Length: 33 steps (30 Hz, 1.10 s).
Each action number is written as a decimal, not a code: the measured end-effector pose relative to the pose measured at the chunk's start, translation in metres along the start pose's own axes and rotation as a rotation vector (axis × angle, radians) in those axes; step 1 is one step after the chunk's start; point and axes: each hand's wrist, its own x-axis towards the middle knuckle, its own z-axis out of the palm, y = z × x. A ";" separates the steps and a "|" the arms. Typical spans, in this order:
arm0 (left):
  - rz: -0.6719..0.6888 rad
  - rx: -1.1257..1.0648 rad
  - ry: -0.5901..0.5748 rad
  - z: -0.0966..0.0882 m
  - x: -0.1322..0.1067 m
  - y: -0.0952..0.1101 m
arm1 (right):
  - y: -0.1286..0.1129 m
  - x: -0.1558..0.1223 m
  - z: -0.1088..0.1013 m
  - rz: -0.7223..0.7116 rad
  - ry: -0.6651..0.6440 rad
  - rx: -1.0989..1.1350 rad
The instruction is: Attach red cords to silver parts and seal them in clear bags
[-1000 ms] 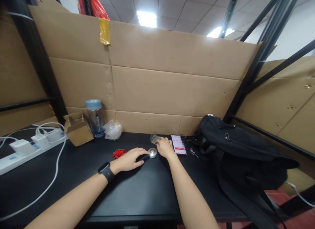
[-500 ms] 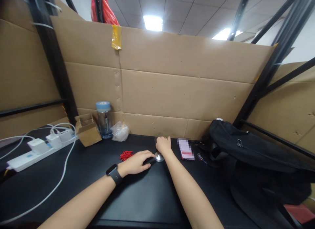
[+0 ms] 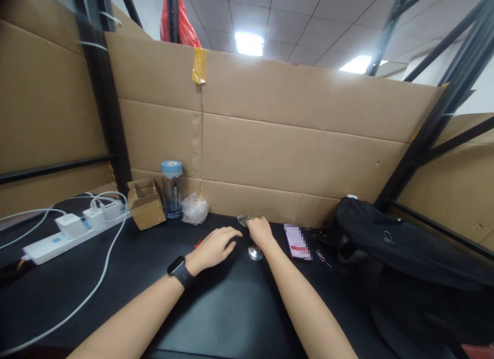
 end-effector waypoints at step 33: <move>-0.021 0.234 0.085 -0.023 0.005 0.009 | -0.037 -0.054 0.008 -0.192 0.536 0.470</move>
